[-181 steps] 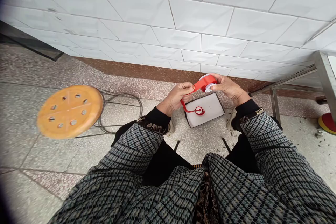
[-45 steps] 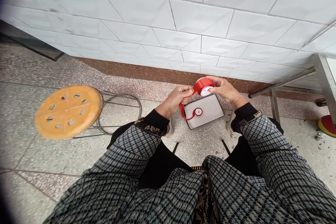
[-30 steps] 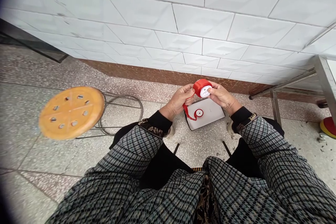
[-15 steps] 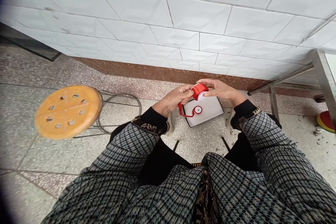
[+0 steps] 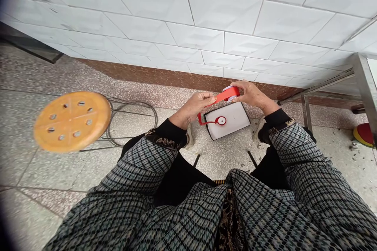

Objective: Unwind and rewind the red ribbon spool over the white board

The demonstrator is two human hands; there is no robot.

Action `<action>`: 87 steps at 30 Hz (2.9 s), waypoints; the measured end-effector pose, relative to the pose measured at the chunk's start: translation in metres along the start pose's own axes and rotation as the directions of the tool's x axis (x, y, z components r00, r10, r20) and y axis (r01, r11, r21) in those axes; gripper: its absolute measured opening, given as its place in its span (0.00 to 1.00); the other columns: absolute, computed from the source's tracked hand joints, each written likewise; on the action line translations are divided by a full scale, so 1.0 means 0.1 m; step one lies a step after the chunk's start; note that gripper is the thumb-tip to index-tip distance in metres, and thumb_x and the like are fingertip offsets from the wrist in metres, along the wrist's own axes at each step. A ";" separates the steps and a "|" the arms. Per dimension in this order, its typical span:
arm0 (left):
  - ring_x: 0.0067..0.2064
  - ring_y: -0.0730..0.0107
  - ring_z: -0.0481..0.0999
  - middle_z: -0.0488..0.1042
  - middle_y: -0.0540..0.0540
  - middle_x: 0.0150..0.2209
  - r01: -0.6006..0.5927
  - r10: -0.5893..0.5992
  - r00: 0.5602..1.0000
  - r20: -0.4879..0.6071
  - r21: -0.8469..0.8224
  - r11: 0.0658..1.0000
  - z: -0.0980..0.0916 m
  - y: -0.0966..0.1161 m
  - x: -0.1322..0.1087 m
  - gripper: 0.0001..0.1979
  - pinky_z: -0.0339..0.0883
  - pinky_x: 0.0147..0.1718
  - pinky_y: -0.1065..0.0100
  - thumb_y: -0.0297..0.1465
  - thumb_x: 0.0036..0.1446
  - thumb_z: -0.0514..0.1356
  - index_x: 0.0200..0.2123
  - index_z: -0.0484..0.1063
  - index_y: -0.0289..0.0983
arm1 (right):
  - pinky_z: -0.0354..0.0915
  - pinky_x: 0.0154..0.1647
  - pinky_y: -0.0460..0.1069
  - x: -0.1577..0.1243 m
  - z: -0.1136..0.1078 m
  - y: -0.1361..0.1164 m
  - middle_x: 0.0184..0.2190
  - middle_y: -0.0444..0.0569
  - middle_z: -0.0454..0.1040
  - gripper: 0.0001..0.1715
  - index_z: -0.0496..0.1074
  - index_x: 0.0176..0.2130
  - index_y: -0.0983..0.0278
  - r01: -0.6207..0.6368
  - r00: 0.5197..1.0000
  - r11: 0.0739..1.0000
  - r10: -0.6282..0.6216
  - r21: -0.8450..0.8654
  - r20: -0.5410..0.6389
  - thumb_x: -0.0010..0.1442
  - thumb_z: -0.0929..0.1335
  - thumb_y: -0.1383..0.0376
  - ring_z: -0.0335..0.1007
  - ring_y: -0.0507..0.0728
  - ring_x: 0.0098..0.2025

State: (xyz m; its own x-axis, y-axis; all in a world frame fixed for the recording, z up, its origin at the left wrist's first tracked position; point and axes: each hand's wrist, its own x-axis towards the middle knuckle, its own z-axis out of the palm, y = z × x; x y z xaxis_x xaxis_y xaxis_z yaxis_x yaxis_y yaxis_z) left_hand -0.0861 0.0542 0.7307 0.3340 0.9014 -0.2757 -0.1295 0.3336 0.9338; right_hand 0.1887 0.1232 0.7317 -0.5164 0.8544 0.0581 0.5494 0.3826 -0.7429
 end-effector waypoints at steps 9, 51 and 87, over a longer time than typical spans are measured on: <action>0.17 0.85 0.48 0.57 0.61 0.20 -0.014 0.027 0.999 0.043 -0.282 0.959 -0.04 0.01 0.03 0.15 0.37 0.19 0.76 0.34 0.55 0.75 0.35 0.70 0.38 | 0.74 0.55 0.56 -0.01 0.13 -0.17 0.48 0.48 0.86 0.37 0.85 0.54 0.57 -0.176 0.984 0.759 0.125 0.627 0.125 0.46 0.86 0.52 0.80 0.60 0.49; 0.16 0.86 0.47 0.62 0.61 0.21 0.211 -0.147 0.948 0.283 -0.212 0.954 -0.06 -0.13 0.17 0.17 0.34 0.19 0.75 0.30 0.55 0.75 0.42 0.71 0.37 | 0.71 0.61 0.61 -0.04 0.12 -0.22 0.54 0.47 0.83 0.37 0.81 0.60 0.52 -0.114 0.976 0.921 0.034 0.371 0.214 0.51 0.83 0.55 0.77 0.62 0.53; 0.18 0.85 0.48 0.56 0.59 0.19 -0.035 0.045 0.997 0.070 -0.138 0.990 -0.04 -0.02 0.09 0.17 0.38 0.20 0.74 0.35 0.54 0.74 0.28 0.68 0.37 | 0.75 0.56 0.58 -0.02 0.03 -0.26 0.49 0.49 0.85 0.34 0.83 0.51 0.59 -0.182 0.983 0.860 0.151 0.477 0.104 0.45 0.86 0.55 0.80 0.62 0.51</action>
State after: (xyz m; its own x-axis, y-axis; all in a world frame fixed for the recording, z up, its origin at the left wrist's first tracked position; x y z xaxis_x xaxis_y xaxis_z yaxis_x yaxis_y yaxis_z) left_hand -0.0866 0.0624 0.7259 0.3923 0.8940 -0.2164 -0.2686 0.3364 0.9026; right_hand 0.1728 0.1106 0.7488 -0.4930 0.8611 -0.1241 0.2536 0.0057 -0.9673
